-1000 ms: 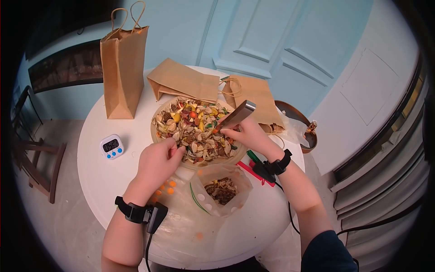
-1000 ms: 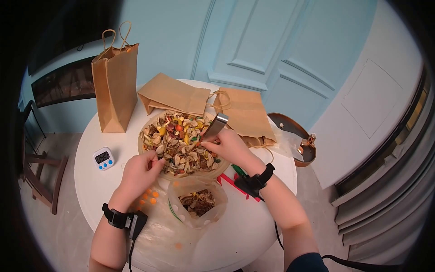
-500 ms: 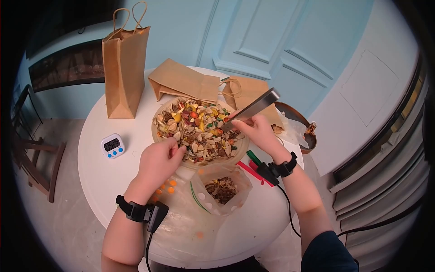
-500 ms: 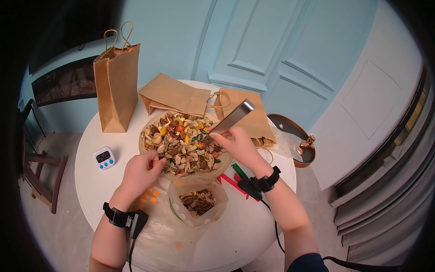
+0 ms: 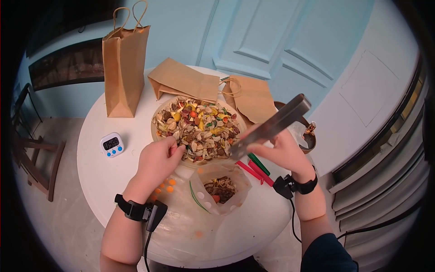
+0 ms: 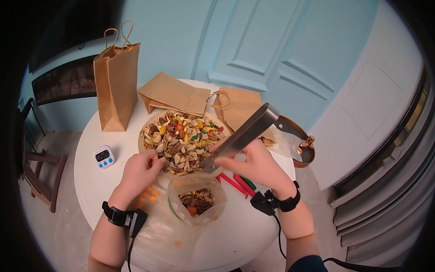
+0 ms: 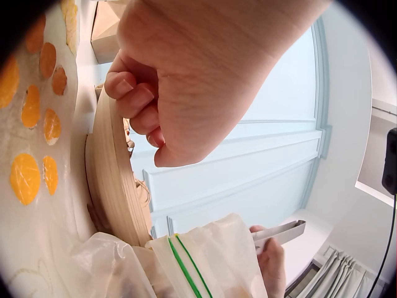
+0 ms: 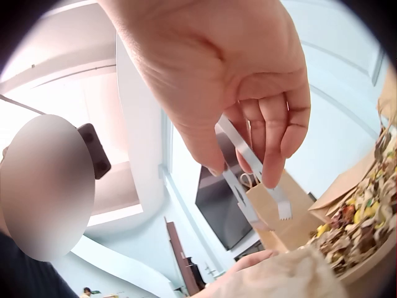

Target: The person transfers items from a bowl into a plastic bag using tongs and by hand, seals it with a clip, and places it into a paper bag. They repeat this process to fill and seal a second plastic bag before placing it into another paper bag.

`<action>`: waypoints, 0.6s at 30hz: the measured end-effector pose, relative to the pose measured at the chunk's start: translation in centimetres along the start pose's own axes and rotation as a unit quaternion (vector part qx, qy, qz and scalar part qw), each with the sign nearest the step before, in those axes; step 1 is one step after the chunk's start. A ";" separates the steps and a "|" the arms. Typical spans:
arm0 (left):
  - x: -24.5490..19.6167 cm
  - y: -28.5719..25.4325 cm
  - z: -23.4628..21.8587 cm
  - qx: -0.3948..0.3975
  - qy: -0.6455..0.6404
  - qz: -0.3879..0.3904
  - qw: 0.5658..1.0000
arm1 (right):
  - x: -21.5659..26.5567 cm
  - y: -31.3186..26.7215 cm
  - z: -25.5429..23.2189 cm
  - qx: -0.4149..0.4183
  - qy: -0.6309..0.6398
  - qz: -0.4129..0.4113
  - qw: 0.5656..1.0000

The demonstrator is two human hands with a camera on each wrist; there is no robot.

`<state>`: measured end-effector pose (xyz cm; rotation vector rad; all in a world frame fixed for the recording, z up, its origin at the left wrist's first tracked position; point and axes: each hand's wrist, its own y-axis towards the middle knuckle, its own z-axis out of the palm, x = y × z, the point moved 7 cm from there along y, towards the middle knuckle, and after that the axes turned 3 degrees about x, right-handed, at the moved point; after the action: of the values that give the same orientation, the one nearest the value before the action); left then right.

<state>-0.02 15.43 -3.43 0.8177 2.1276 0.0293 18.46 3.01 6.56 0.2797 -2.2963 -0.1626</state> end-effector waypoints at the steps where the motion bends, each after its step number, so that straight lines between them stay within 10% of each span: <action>1: 0.0 0.0 0.0 -0.001 0.000 0.000 1.000 | -1.6 0.5 -0.5 -0.042 0.015 0.014 0.999; 18: -0.1 0.1 0.0 0.010 0.009 -0.014 1.000 | -11.5 2.6 0.1 -0.091 0.023 0.155 0.983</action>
<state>0.03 15.45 -3.33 0.8011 2.1601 0.0005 25.56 8.44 -1.11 -0.1672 -2.2276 -0.2026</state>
